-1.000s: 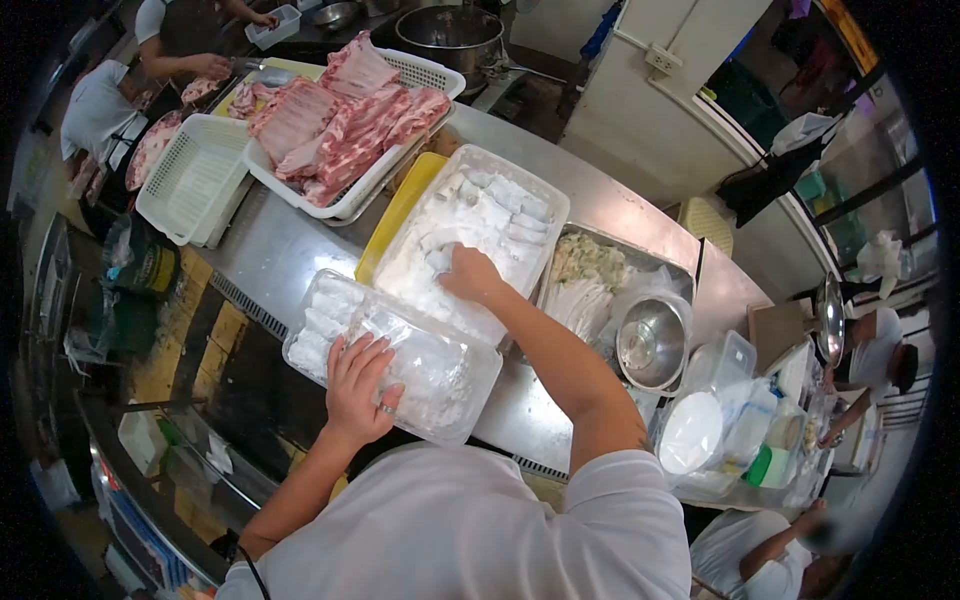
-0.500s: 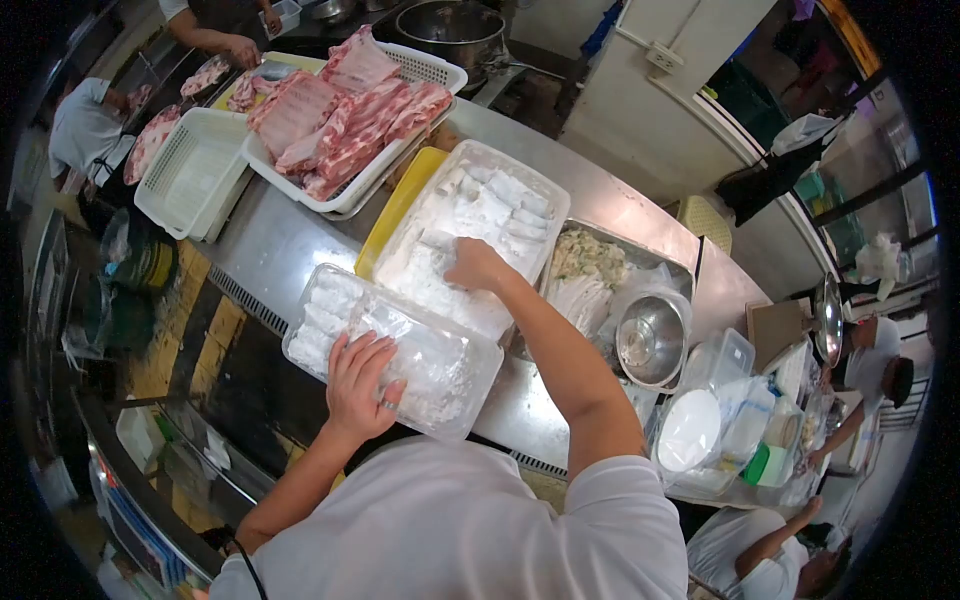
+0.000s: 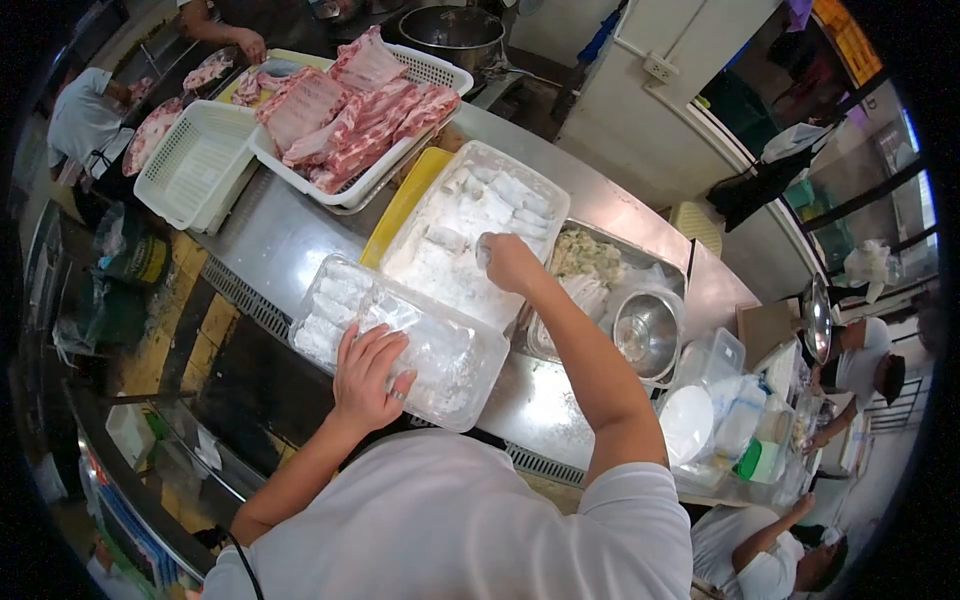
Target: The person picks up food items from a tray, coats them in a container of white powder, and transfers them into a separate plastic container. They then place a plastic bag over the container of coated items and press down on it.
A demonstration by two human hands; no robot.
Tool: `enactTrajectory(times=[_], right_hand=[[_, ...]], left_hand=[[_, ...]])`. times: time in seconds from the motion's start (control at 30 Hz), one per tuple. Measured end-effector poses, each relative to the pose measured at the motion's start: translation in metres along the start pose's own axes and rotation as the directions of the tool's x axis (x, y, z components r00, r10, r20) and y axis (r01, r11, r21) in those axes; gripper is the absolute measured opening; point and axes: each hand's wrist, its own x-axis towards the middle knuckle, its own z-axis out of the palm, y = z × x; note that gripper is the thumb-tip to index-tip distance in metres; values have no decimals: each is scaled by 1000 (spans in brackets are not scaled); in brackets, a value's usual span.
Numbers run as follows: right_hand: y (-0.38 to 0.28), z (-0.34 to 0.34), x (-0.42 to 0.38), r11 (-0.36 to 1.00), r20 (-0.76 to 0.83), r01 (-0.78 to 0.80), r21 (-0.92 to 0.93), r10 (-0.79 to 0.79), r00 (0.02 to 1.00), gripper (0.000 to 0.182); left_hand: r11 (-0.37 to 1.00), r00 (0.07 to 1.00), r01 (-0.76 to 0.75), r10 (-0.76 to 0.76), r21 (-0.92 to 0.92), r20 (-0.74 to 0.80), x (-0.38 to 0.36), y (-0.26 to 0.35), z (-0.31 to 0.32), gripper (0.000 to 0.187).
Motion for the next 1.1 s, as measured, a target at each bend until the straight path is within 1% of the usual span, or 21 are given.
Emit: enactTrajectory(times=[0.07, 0.17, 0.27, 0.37, 0.47, 0.57, 0.6, 0.67, 0.7, 0.8, 0.9, 1.0, 1.1], right_hand=[[-7, -8, -11, 997, -54, 50, 55, -47, 997, 35], [-12, -18, -21, 996, -19, 73, 44, -72, 997, 31], [23, 9, 14, 967, -37, -173, -189, 169, 985, 45], [12, 46, 37, 931, 71, -350, -109, 358, 931, 60], [-4, 69, 39, 988, 83, -157, -1, 156, 984, 67], [-6, 68, 31, 990, -141, -125, 58, 132, 981, 61], [-7, 58, 28, 974, -122, -144, 176, 167, 978, 59], [-2, 32, 20, 899, -73, -181, 400, 228, 971, 55], [4, 32, 15, 945, -100, -121, 305, 158, 982, 46], [14, 36, 5, 999, 3, -38, 14, 38, 999, 37], [13, 22, -1, 998, -122, -12, 61, 19, 992, 34], [4, 16, -7, 993, -331, 101, 53, -78, 940, 33], [14, 16, -4, 991, -140, 0, 133, 18, 990, 32]], left_hand=[[1000, 1000, -6, 6, -5, -2, 0, -1, 0, 41], [1000, 1000, -14, 14, -9, 1, 1, -1, -1, 40], [1000, 1000, -17, 17, -8, 6, 1, 1, -2, 40], [1000, 1000, -21, 22, -6, 16, 2, 0, -1, 40], [1000, 1000, -18, 18, 3, 20, 2, 1, -1, 40], [1000, 1000, -19, 19, 10, 16, 0, 0, 1, 40], [1000, 1000, -19, 19, 8, 13, 0, -1, 1, 40], [1000, 1000, -17, 17, 9, 8, 1, 0, 1, 40], [1000, 1000, -17, 17, 13, 4, 1, 0, 0, 40], [1000, 1000, -20, 20, 17, 10, 1, 0, -1, 40], [1000, 1000, -24, 24, 9, 10, 1, 0, 0, 40], [1000, 1000, -24, 24, 8, 8, 1, 0, 1, 40], [1000, 1000, -25, 24, 12, 14, 0, 0, 0, 40]])
